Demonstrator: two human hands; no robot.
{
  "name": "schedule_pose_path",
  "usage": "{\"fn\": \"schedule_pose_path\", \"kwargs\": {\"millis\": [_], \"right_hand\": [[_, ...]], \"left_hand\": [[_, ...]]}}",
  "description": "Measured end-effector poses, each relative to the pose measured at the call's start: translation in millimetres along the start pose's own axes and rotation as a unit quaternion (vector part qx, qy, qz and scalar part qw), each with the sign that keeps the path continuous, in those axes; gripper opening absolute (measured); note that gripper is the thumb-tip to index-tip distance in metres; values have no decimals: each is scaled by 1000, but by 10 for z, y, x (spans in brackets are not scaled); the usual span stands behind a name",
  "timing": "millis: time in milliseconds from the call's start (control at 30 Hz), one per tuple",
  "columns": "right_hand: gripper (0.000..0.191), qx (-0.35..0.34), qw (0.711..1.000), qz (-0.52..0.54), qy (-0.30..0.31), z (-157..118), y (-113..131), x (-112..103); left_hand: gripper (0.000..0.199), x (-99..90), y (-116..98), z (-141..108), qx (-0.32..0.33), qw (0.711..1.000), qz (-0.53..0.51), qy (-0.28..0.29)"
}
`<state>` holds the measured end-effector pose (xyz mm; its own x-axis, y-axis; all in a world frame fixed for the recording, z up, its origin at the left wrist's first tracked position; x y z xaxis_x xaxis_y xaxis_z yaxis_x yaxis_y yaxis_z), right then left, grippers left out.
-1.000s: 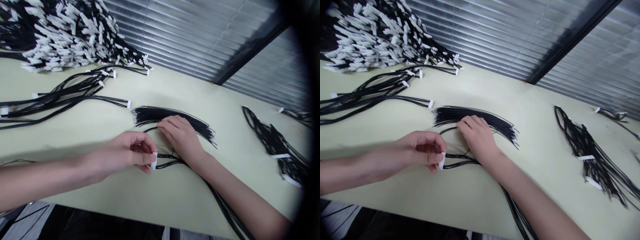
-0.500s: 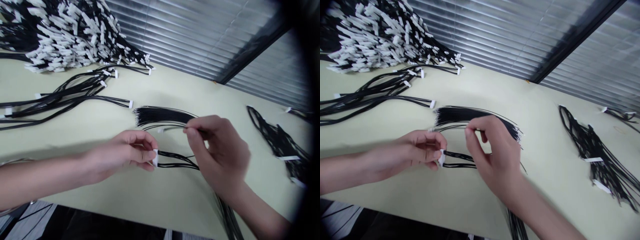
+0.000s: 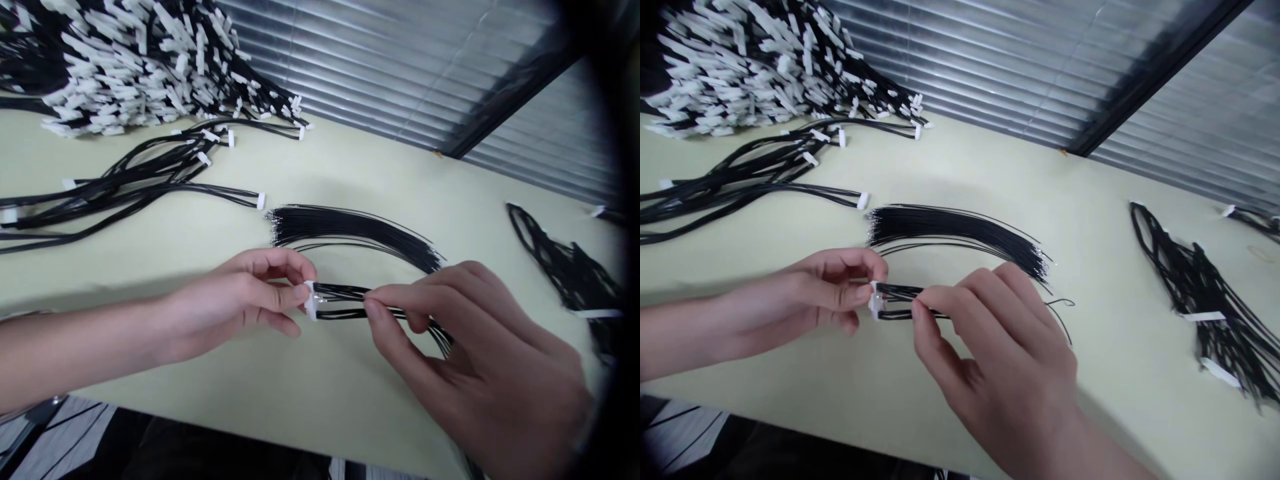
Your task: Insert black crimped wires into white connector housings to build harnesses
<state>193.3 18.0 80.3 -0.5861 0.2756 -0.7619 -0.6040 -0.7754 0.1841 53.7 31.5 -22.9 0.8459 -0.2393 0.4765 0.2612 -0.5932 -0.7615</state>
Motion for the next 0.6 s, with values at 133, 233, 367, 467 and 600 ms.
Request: {"fn": "schedule_pose_path", "kwargs": {"millis": [133, 233, 367, 467, 600], "right_hand": [[12, -17, 1000, -18, 3, 2, 23, -29], [12, -26, 999, -20, 13, 1, 31, -31], [12, -25, 999, -31, 3, -9, 14, -56], [12, -41, 998, -35, 18, -12, 34, -30], [12, -74, 996, -42, 8, -12, 67, -40]], "left_hand": [[8, -3, 19, -3, -3, 1000, -1, 1], [7, 4, 26, 2, -3, 1000, 1, 6], [7, -3, 11, 6, -1, 1000, 3, 4], [7, -5, 3, 1, -1, 1000, 5, 3], [7, 2, 15, 1, -7, 1000, 2, 3]]}}
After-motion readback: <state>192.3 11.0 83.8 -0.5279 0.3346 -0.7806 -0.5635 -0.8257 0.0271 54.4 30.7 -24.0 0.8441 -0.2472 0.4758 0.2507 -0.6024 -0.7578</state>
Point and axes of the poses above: each hand's wrist, its own z-axis towards the middle knuckle, its own x-axis out of the palm, y = z × x, the point moved 8 cm from there along z, towards the middle knuckle, and after that the axes turned 3 degrees about -x, right-handed, at the moved point
